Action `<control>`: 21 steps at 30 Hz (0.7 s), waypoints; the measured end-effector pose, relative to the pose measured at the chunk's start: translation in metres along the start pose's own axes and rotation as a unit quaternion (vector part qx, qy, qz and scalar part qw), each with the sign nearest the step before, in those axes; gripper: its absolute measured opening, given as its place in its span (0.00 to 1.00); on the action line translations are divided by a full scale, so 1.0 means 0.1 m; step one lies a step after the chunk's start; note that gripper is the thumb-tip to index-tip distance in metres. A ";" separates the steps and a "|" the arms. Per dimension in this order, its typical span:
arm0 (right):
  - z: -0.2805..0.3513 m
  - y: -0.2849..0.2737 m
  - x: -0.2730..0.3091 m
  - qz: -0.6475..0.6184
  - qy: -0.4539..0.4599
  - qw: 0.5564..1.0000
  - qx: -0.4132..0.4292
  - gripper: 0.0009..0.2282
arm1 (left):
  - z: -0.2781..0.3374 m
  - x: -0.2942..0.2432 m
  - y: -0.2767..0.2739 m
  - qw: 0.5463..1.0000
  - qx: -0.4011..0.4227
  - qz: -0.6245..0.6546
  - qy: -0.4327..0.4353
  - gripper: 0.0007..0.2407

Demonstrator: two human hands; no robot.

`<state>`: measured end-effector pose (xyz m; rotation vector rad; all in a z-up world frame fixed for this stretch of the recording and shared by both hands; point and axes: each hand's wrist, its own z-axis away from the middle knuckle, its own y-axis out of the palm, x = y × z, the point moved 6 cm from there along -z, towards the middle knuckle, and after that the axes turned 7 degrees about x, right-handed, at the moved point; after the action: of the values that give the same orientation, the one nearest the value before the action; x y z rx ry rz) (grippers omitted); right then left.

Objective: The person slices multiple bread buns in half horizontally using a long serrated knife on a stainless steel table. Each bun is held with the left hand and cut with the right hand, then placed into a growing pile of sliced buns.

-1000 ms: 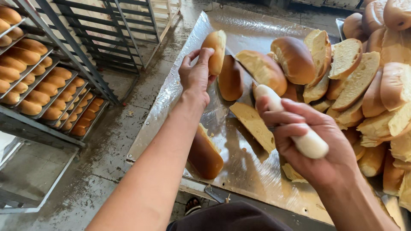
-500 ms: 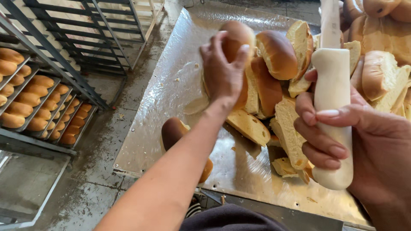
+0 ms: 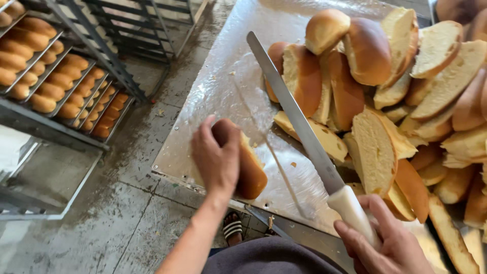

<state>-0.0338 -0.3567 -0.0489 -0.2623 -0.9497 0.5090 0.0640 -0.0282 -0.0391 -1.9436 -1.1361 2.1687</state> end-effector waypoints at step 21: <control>0.26 -0.50 -1.00 0.043 -0.049 0.987 -0.148 0.21 | 0.21 -0.87 0.39 0.809 0.303 -0.166 0.475 0.31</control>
<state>-0.0883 -0.4520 -0.0830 -0.5525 -1.1147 0.4616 0.0825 -0.1078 0.0149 -1.8764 -0.4464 0.9139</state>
